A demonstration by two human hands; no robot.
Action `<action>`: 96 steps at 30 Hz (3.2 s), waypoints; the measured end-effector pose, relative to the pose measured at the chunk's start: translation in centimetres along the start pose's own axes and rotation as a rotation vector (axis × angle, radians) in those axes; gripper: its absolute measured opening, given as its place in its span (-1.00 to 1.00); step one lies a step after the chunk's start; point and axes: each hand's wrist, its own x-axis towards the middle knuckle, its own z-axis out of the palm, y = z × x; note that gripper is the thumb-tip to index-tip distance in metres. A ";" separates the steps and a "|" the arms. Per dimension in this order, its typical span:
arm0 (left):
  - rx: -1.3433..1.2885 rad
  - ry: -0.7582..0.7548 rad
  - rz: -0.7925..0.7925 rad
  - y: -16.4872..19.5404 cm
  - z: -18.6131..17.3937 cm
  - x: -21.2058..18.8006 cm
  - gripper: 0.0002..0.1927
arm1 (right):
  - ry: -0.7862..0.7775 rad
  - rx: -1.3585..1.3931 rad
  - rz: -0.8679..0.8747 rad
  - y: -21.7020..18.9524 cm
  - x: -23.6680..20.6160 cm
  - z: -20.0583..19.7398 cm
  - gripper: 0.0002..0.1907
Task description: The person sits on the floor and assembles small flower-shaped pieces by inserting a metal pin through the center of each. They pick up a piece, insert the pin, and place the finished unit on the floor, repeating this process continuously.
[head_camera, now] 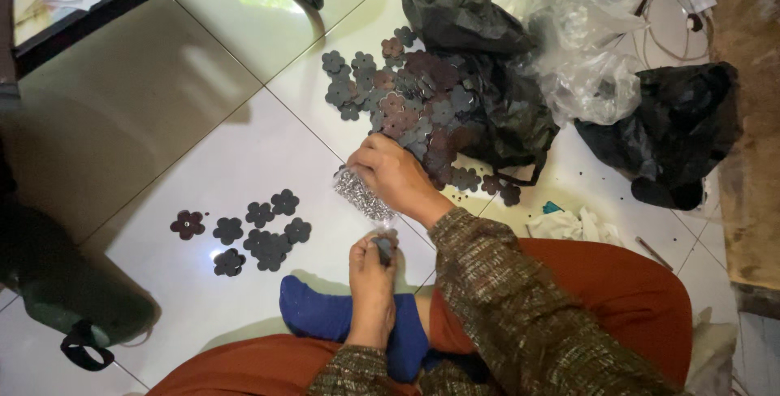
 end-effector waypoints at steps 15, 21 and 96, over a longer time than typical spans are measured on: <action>0.097 -0.007 0.075 -1.1 -1.5 0.9 -0.75 | 0.083 0.102 0.047 -1.6 -0.5 -2.7 -0.90; 0.161 -0.037 0.117 -1.2 -1.7 1.1 -0.74 | 0.051 0.065 0.016 -1.7 -0.4 -3.0 -0.90; 0.454 -0.066 0.410 4.1 0.8 -2.7 -0.27 | 0.231 0.602 0.532 -2.6 -12.3 -0.8 -0.89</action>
